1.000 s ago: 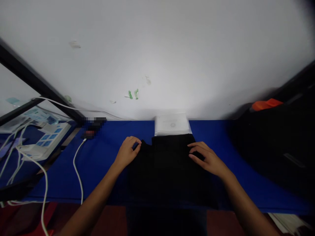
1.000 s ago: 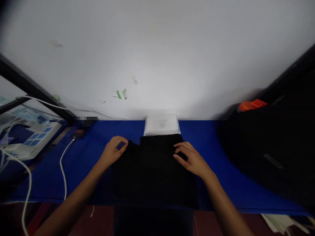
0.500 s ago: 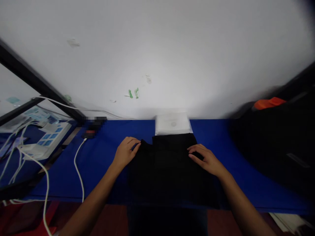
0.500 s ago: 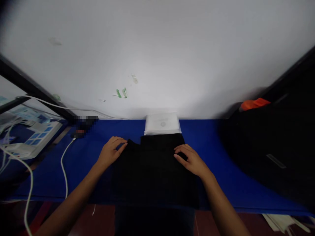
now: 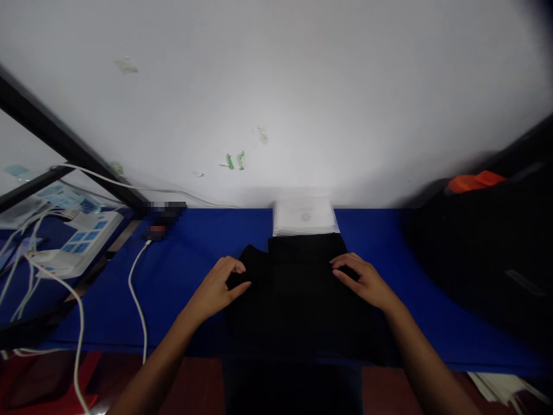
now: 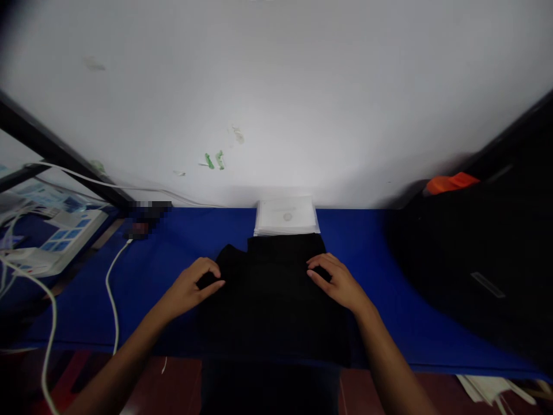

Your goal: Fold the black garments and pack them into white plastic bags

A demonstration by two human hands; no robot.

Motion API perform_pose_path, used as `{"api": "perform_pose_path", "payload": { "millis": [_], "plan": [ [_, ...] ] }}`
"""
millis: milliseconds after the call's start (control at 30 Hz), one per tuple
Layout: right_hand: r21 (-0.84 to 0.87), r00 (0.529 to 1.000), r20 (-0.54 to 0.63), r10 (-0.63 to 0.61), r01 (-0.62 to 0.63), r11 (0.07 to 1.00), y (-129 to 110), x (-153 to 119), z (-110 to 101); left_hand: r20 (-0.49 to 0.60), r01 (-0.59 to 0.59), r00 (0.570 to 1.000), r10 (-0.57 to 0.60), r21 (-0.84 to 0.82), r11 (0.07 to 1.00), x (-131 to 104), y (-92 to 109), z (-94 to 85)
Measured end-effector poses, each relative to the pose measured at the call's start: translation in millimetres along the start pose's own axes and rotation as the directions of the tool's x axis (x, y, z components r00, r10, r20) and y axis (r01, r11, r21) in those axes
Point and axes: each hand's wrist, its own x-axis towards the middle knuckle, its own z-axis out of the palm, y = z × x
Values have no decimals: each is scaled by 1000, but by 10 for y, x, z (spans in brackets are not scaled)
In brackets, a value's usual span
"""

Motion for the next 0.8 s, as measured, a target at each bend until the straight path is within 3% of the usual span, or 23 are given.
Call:
{"api": "perform_pose_path", "payload": {
  "millis": [100,200,300,367,433,500,567,633,700,800],
  "plan": [
    [6,1000,-12,-12,12,1000,2,-4,4,-28,148,989,-145,107,983,-38,-99,43],
    [22,998,-68,14,-13,1000,16,-15,7,33,159,986,-165,136,978,-70,-116,2],
    [45,989,-132,71,-66,997,34,-29,1,83,194,977,-196,33,980,-69,-98,-145],
    [65,985,-150,86,-77,995,42,-37,-3,59,262,964,-258,-87,961,-36,-73,-277],
    [79,984,-152,88,-77,994,44,-39,-4,-88,290,947,-310,-181,940,33,-21,-377],
    [82,986,-143,90,-79,993,40,-37,0,-313,262,894,-320,-214,941,132,73,-385],
    [84,987,-135,91,-80,993,36,-34,5,-480,230,822,-307,-214,949,241,208,-269],
    [89,987,-132,91,-79,993,40,-35,10,-540,199,794,-279,-203,959,333,367,-55],
    [94,987,-134,88,-76,993,50,-42,13,-470,157,859,-201,-133,979,382,521,185],
    [104,987,-133,95,-82,991,68,-57,13,-187,57,980,-69,-67,996,361,673,433]
  ]
}}
